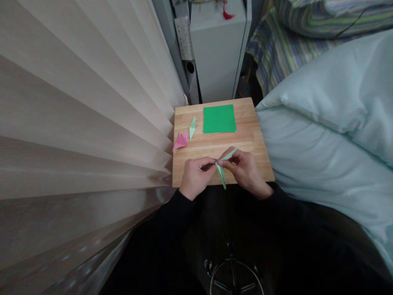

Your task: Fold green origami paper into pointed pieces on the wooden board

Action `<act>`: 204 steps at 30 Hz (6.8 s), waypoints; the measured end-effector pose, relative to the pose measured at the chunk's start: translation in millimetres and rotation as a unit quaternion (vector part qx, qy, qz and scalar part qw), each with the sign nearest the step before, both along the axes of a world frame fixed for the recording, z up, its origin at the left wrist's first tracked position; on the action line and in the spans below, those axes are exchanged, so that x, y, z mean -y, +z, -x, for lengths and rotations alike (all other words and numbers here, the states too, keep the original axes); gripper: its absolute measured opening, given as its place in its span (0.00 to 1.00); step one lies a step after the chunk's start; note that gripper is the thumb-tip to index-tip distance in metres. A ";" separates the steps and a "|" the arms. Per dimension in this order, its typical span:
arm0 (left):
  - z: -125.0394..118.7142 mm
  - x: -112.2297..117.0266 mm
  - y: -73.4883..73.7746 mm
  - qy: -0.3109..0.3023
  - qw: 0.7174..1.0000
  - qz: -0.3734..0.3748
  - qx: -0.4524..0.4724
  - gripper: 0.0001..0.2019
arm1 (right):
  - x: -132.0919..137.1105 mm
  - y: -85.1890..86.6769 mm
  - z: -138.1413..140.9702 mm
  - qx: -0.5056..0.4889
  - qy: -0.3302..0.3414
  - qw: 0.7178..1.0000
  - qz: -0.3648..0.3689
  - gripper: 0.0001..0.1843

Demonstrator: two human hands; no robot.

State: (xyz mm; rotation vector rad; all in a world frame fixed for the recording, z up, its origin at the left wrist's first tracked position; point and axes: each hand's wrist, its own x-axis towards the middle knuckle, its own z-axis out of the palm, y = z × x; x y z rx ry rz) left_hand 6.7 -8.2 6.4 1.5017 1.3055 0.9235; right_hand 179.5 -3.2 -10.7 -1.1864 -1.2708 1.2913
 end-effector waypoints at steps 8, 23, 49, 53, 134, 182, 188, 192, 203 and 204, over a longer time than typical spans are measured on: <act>-4.6 0.8 7.5 0.028 0.995 0.046 0.086 0.13 | 5.1 12.1 -0.2 0.049 -0.012 0.992 -0.119 0.11; -6.6 0.6 4.3 0.067 0.938 0.226 0.253 0.14 | 2.1 15.2 -8.8 0.099 0.069 0.965 -0.233 0.07; -5.5 -1.3 16.6 0.089 0.864 0.302 0.392 0.08 | 0.8 7.6 2.3 -0.127 -0.017 0.991 0.030 0.07; -10.7 0.5 15.5 0.079 0.886 0.236 0.391 0.16 | 1.1 6.6 2.6 -0.135 -0.070 0.983 0.104 0.07; -3.5 -3.3 4.1 0.001 0.947 0.216 0.236 0.18 | -0.6 16.4 -3.3 -0.032 0.048 0.998 0.031 0.15; -7.4 -6.8 -3.8 -0.035 0.989 0.081 0.118 0.19 | -3.0 17.8 -1.6 -0.054 -0.013 0.996 0.070 0.19; -5.6 -7.1 -3.6 -0.039 0.989 0.087 0.111 0.19 | -2.7 18.0 -0.9 -0.062 -0.023 0.996 0.067 0.20; -5.8 -6.6 -1.9 -0.041 0.989 0.094 0.107 0.18 | -3.3 20.4 -1.1 -0.060 -0.029 0.995 0.076 0.20; -6.7 -5.6 0.1 -0.048 0.992 0.084 0.079 0.14 | -2.6 19.7 -0.8 -0.073 -0.059 0.991 0.090 0.17; -7.0 -5.1 -0.9 -0.049 0.992 0.083 0.076 0.13 | -2.9 19.4 -1.3 -0.077 -0.059 0.991 0.093 0.16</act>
